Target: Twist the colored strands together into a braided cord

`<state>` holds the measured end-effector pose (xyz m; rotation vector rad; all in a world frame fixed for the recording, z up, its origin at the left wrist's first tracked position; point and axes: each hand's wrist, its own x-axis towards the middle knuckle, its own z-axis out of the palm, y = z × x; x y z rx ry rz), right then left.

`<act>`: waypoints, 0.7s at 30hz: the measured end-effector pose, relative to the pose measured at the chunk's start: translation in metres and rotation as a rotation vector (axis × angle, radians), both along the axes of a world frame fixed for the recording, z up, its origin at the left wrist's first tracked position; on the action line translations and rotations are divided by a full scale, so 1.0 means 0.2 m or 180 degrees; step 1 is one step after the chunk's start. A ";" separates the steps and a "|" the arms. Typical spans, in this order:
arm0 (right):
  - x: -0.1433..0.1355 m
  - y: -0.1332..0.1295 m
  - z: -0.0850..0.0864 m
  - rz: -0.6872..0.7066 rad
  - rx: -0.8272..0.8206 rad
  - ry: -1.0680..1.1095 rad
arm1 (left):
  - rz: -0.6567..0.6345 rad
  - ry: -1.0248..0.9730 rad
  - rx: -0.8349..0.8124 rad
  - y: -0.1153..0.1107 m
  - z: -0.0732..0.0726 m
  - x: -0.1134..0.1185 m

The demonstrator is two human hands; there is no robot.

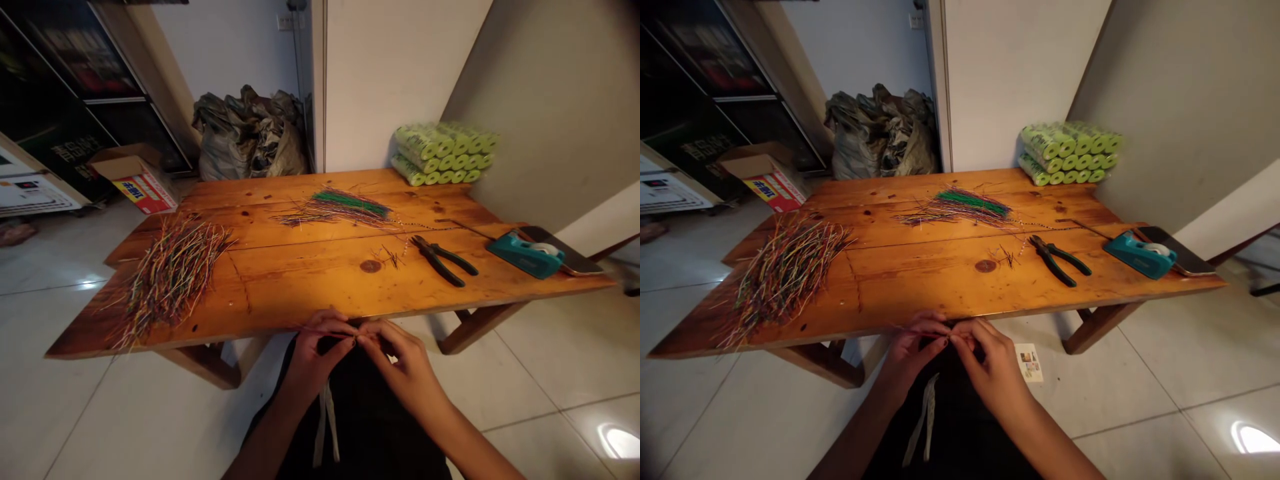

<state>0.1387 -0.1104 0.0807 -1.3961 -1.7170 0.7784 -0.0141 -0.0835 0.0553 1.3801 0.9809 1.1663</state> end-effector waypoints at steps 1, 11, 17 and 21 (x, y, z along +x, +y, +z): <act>0.00 0.00 0.00 0.0009 -0.0056 0.0030 | -0.0010 0.0339 0.0310 0.01 0.01 -0.02; -0.01 -0.02 0.01 0.0117 0.0761 -0.0336 | 0.0264 0.1362 0.1025 0.03 0.09 -0.06; 0.02 -0.03 0.00 0.0593 0.1497 -0.0859 | -0.0230 0.0136 -0.0160 0.02 0.06 -0.03; 0.03 -0.02 0.02 0.0677 0.1162 -0.0307 | -0.0264 0.0097 -0.0308 0.01 0.07 -0.04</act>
